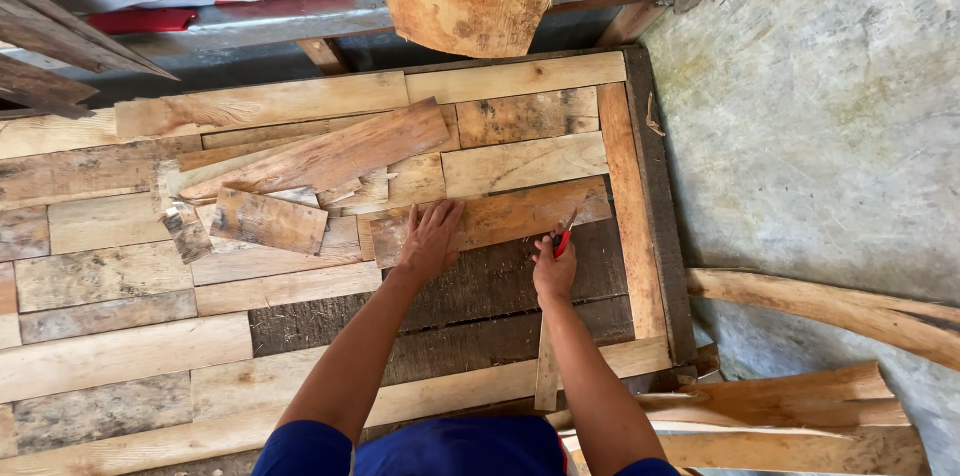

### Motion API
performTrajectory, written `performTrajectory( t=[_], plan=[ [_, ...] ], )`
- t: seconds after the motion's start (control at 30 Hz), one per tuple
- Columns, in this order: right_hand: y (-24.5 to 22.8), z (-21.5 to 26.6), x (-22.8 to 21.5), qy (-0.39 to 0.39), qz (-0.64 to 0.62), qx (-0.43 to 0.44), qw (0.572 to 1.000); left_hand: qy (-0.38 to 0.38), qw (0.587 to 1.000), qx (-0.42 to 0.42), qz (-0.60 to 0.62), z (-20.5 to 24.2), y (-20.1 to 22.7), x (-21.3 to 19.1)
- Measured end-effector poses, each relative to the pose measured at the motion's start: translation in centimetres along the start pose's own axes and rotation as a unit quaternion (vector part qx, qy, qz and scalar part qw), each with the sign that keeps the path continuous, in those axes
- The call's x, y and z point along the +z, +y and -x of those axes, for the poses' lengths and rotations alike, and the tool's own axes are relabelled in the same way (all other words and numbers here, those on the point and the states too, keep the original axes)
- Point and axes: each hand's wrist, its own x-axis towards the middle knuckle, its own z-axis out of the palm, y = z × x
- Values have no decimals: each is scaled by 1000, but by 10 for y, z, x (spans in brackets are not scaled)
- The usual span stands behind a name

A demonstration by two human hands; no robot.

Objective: Cutting and arranging thin wood strips on a panel using a utility knife.

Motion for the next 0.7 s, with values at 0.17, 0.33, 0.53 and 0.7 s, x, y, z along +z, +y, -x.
performTrajectory(
  t=[0.17, 0.33, 0.53, 0.7],
  plan=[
    [2, -4, -1, -1, -6, -4, 1000, -20, 1000, 0, 0, -2, 3, -3],
    [2, -4, -2, 3, -1, -2, 1000, -6, 1000, 6, -3, -5, 4, 0],
    [2, -6, -2, 8, -8, -1, 1000, -6, 1000, 8, 6, -9, 4, 5],
    [3, -6, -3, 9, -7, -2, 1000, 5, 1000, 11, 9, -9, 3, 7]
  ],
)
